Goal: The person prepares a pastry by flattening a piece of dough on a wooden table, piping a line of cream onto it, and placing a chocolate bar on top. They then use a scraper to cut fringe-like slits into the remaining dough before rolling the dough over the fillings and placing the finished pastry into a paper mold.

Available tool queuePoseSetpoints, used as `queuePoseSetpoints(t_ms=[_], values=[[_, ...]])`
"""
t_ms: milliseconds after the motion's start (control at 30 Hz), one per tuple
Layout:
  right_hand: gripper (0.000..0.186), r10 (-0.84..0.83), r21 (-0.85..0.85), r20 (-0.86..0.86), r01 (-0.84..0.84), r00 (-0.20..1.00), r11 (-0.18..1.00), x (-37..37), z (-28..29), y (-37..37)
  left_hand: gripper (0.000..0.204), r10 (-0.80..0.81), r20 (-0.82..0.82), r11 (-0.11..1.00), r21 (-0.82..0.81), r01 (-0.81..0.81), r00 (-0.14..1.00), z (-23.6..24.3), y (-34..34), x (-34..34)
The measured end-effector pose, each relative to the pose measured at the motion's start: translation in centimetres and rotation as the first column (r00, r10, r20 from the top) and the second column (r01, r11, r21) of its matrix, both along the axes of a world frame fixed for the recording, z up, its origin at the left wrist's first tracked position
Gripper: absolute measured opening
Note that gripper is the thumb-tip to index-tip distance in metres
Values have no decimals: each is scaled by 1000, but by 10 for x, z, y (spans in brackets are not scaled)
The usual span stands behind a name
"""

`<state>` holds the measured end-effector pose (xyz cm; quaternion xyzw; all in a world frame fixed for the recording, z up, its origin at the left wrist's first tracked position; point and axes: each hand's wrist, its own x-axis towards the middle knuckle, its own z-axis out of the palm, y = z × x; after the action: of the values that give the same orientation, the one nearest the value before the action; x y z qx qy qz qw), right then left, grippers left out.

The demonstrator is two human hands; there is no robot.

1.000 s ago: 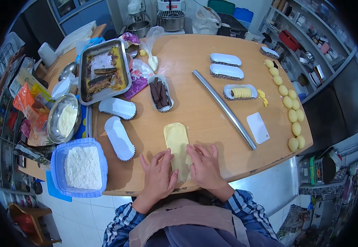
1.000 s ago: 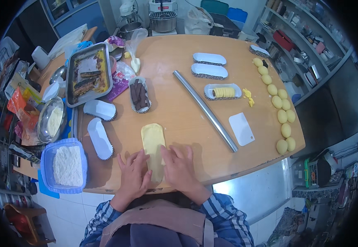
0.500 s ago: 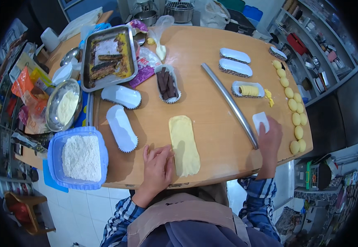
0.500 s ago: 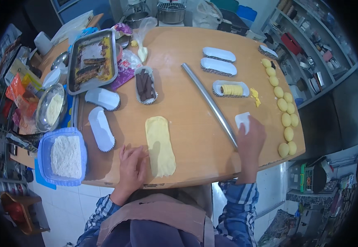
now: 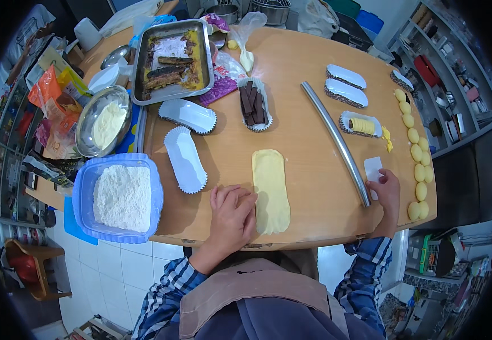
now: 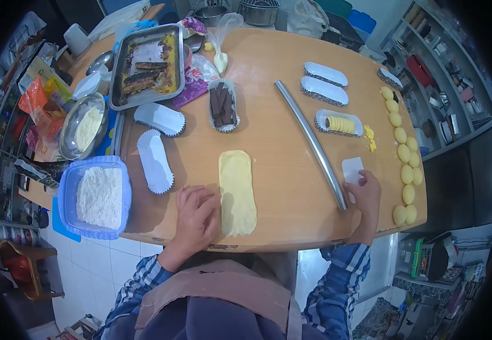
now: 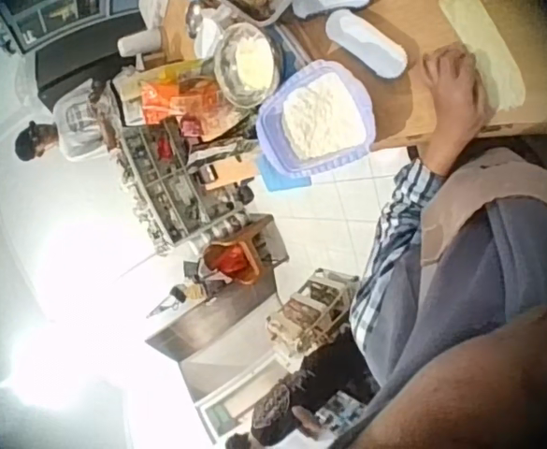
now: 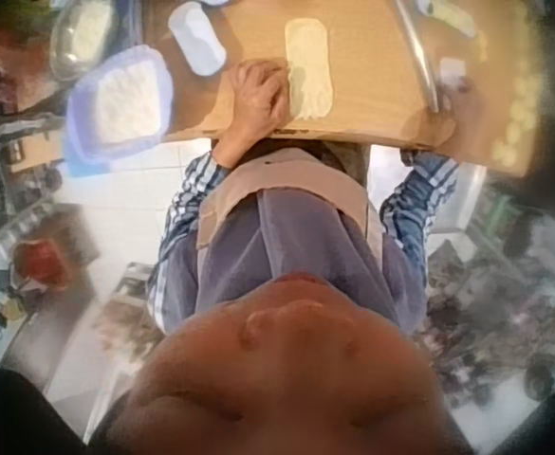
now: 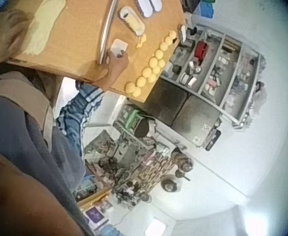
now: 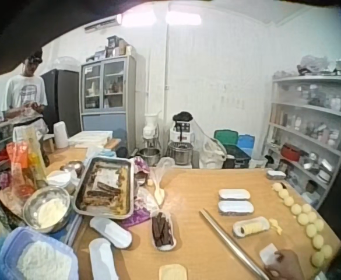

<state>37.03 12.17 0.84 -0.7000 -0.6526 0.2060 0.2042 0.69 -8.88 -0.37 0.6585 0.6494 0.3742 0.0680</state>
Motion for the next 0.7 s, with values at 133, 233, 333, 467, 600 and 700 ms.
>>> queuePoseSetpoints(t_ms=[133, 233, 333, 467, 600, 700], values=[[69, 3, -33, 36, -2, 999, 999, -3, 1, 4, 33, -30, 20, 997, -66, 32, 999, 12, 9, -5], [69, -33, 6, -32, 33, 999, 999, 11, -8, 6, 39, -44, -71, 995, -91, 37, 997, 31, 27, -9], [65, -22, 171, 91, 7, 996, 985, 16, -15, 8, 45, -76, -62, 992, -108, 69, 995, 30, 47, -18], [60, -3, 64, -116, 11, 993, 998, 4, -2, 1, 48, -39, -83, 989, -145, 27, 996, 17, 56, -21], [59, -38, 29, -69, 40, 997, 999, -8, 10, 0, 51, -37, -55, 983, -179, 27, 998, 11, 55, -23], [59, -59, -16, -199, 57, 978, 998, 12, -5, 10, 52, -31, -12, 986, -163, 29, 999, 8, 57, -24]])
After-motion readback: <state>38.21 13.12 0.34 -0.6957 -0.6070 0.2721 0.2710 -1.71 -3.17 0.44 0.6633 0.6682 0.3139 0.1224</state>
